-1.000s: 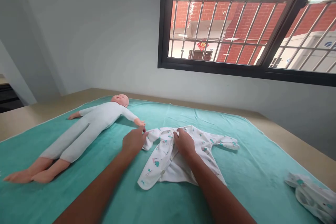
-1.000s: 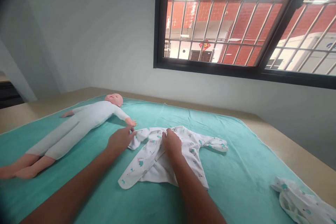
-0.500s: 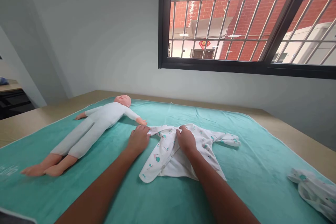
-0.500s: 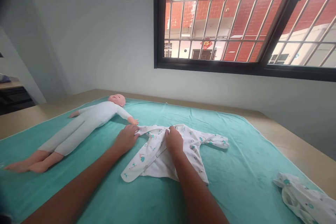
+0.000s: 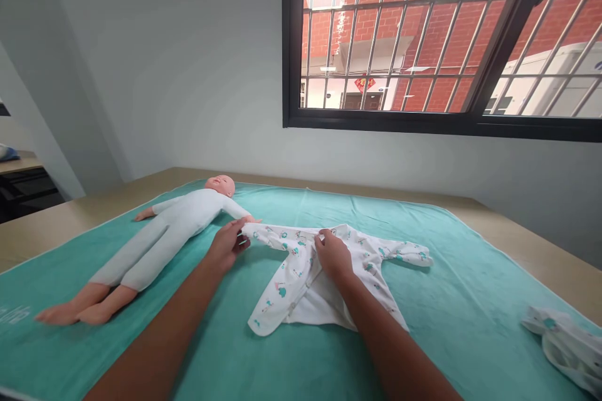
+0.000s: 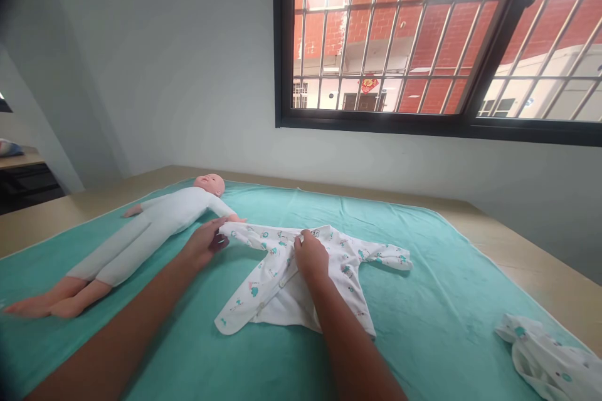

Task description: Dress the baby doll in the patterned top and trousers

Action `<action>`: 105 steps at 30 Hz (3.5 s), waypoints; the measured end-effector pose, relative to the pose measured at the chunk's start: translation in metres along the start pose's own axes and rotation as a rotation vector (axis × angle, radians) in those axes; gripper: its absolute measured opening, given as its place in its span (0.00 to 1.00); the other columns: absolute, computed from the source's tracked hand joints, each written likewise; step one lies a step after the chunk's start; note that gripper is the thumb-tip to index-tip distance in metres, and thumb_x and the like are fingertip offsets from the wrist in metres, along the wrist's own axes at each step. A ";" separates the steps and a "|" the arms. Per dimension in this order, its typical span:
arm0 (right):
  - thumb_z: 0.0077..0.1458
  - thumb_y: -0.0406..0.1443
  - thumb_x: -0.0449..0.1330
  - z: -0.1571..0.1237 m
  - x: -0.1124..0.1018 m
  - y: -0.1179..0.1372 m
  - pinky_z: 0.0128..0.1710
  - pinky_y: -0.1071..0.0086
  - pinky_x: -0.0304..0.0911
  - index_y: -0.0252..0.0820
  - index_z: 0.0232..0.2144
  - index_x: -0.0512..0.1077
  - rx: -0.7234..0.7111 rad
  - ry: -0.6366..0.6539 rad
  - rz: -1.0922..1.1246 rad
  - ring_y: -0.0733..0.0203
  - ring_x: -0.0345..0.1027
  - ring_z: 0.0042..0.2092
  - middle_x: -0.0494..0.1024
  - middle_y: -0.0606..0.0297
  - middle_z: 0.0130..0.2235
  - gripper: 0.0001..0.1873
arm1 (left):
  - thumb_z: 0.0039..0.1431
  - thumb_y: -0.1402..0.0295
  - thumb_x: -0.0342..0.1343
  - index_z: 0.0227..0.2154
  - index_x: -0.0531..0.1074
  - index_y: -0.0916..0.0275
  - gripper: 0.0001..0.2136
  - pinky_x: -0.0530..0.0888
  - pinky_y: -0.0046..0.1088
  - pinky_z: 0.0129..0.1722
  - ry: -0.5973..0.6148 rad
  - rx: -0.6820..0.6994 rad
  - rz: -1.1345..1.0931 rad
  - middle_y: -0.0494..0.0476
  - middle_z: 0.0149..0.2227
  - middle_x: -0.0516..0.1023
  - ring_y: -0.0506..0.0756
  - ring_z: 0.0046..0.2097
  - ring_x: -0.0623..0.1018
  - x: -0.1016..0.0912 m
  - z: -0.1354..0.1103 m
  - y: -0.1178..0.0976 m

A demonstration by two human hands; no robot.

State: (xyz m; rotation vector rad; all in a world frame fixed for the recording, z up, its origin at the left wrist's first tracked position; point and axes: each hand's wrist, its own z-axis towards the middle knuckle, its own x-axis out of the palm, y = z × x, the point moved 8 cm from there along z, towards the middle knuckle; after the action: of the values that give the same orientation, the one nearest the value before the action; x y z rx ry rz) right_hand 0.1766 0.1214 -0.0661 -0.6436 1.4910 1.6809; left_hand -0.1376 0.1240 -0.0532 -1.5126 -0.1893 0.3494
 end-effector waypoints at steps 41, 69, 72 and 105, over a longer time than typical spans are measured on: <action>0.51 0.23 0.49 -0.010 0.012 0.028 0.59 0.66 0.54 0.49 0.52 0.67 -0.398 0.168 0.099 0.63 0.58 0.62 0.67 0.67 0.60 0.29 | 0.55 0.66 0.50 0.32 0.65 0.60 0.04 0.68 0.25 0.30 0.208 0.209 0.422 0.49 0.29 0.73 0.52 0.32 0.74 0.078 -0.064 -0.014; 0.57 0.38 0.50 0.023 -0.113 -0.160 0.42 0.65 0.63 0.39 0.48 0.72 0.267 -0.145 -0.151 0.50 0.72 0.47 0.78 0.53 0.45 0.20 | 0.62 0.58 0.49 0.64 0.58 0.58 0.28 0.58 0.48 0.62 0.432 0.630 0.827 0.63 0.62 0.63 0.65 0.63 0.59 0.108 -0.062 0.010; 0.57 0.38 0.51 0.024 -0.115 -0.159 0.47 0.63 0.62 0.40 0.51 0.70 0.224 -0.145 -0.203 0.51 0.71 0.49 0.75 0.53 0.50 0.20 | 0.62 0.60 0.50 0.62 0.60 0.60 0.26 0.58 0.46 0.64 0.393 0.621 0.757 0.63 0.60 0.64 0.64 0.63 0.59 0.103 -0.059 0.010; 0.44 0.40 0.71 -0.133 -0.124 -0.038 0.50 0.58 0.59 0.48 0.35 0.73 -0.417 0.541 -0.189 0.54 0.65 0.46 0.75 0.69 0.41 0.15 | 0.66 0.67 0.50 0.35 0.69 0.58 0.05 0.67 0.34 0.40 0.863 0.932 0.859 0.53 0.39 0.73 0.55 0.41 0.70 0.158 -0.216 -0.048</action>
State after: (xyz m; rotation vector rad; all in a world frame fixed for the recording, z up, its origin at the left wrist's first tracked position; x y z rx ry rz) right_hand 0.2611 -0.0350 -0.0138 -1.5130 1.3700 1.7614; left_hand 0.0882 -0.0264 -0.0324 -0.6211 1.1862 0.3444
